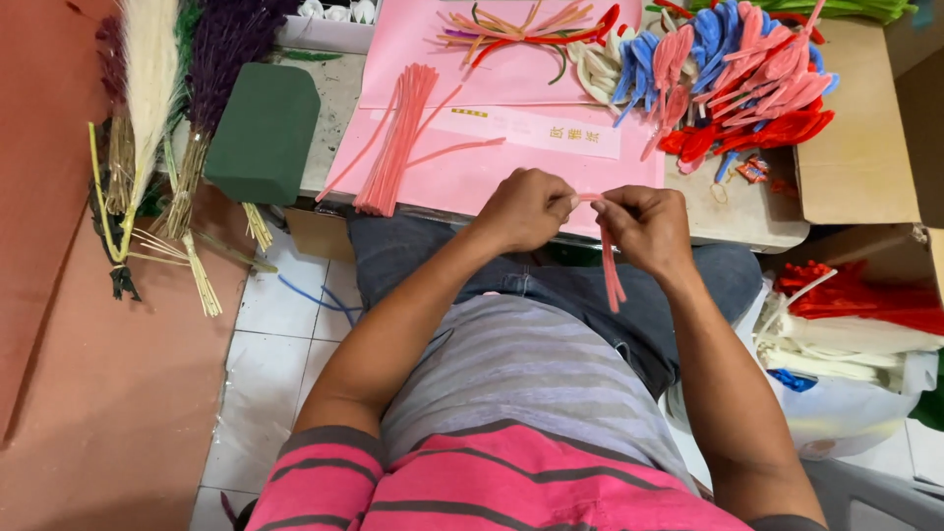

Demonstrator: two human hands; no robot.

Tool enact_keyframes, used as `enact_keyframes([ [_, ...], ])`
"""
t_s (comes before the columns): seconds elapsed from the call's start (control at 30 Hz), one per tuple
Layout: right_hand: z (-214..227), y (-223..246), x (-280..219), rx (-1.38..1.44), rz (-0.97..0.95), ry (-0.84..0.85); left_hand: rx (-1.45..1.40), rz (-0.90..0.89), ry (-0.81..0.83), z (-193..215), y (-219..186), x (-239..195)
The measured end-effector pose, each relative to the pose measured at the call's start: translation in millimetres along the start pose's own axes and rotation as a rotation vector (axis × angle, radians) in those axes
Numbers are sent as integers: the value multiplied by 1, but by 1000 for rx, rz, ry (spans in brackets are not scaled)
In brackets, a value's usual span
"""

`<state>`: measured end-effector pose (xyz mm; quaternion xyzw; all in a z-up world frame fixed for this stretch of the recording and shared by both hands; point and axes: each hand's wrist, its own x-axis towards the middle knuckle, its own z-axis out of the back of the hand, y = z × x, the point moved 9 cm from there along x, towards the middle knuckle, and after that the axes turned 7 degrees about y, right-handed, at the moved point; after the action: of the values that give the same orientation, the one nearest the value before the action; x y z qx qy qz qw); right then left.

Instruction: The person sits on the floor and repeatedly folds and twists pink pipe cleaners into small decorative shapes. They place each finished piece onto a pink sheet on the table and continue the process with additional pipe cleaners.

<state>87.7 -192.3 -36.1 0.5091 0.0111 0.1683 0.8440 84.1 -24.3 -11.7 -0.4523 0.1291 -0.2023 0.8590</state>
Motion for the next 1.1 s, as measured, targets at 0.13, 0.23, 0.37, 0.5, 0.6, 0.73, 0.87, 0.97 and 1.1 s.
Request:
enact_keyframes([
  [0.13,-9,-1,0,182,-35,-102,-417,82,-2,-29,23,-5],
  [0.23,-14,0,1,347,48,-175,-628,58,-105,-44,44,4],
  [0.37,-14,-5,-1,426,54,-269,-375,-15,-196,-36,45,4],
  [0.5,-13,-3,-4,403,117,-370,-210,-30,-243,-31,24,-6],
  [0.6,-16,-6,-8,439,135,-454,-126,6,-232,-37,38,-4],
  [0.73,-17,-5,-10,470,127,-486,-98,16,-214,-42,44,1],
  [0.87,-12,-3,-8,436,129,-460,-181,30,-233,-35,44,2],
  [0.97,-17,-8,-6,470,127,-476,-218,-1,-246,-38,47,6],
  [1.1,-20,-6,-9,503,165,-525,-239,-74,-237,-38,32,3],
])
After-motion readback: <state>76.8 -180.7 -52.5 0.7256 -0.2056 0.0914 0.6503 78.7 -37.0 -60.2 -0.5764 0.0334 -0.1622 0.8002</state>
